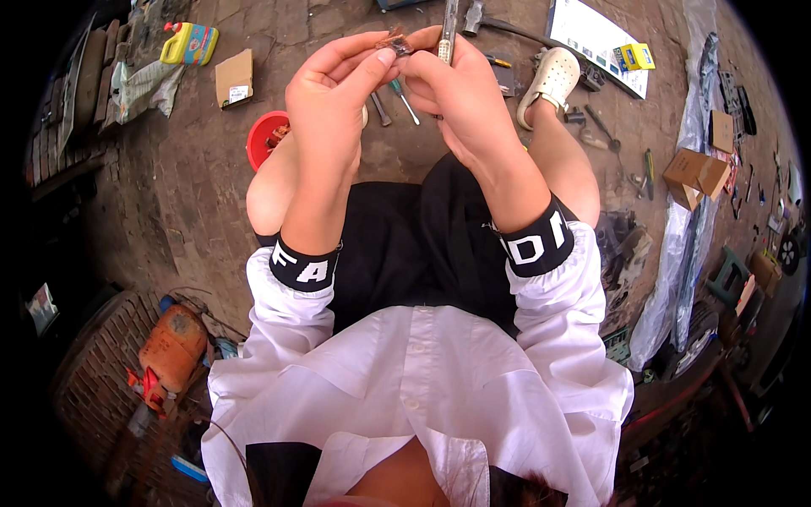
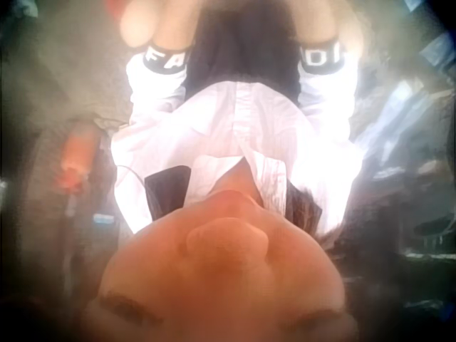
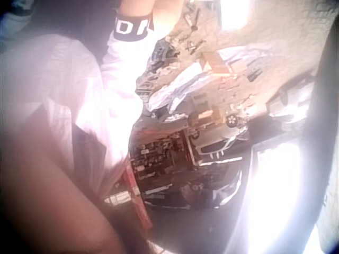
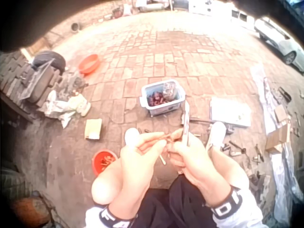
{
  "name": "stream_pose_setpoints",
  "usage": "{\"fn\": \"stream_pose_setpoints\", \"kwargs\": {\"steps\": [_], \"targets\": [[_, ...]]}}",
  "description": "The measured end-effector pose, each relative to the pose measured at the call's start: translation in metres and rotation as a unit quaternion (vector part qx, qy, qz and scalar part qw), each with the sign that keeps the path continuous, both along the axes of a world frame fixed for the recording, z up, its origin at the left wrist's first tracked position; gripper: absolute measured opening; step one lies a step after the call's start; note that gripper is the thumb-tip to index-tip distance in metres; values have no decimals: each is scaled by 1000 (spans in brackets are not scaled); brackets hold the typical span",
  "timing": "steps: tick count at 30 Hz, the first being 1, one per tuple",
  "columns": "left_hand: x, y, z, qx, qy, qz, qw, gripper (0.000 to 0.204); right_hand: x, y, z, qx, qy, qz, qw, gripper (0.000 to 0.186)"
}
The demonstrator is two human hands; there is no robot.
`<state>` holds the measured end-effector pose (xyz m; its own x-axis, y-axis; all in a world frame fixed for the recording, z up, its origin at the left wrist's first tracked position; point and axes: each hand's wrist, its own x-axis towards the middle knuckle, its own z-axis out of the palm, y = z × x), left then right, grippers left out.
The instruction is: The person sits on the ground and uses a file to shape a small metal piece, then uses a hammer to tap it. The person handles the metal piece repeatedly, filing and hammering it in a small workspace.
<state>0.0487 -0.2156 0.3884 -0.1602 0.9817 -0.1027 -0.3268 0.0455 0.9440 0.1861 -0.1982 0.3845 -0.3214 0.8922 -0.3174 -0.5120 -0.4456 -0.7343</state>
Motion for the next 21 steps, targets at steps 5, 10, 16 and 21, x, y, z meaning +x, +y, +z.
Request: {"fn": "stream_pose_setpoints", "kwargs": {"steps": [5, 10, 16, 21], "targets": [[-3, 3, 1, -29, -88, 9, 996, 21, -5, -3, 6, 127, -243, -84, 958, 18], [-4, 2, 0, -24, -57, 14, 998, 21, -7, -3, 1, 158, -253, -70, 952, 18], [-5, 2, -1, -19, -44, 1, 999, 21, -5, -2, 0, 109, -223, -67, 966, 20], [-5, 1, 1, -37, -108, -9, 993, 23, -5, -2, 3, 78, -155, -52, 983, 19]]}}
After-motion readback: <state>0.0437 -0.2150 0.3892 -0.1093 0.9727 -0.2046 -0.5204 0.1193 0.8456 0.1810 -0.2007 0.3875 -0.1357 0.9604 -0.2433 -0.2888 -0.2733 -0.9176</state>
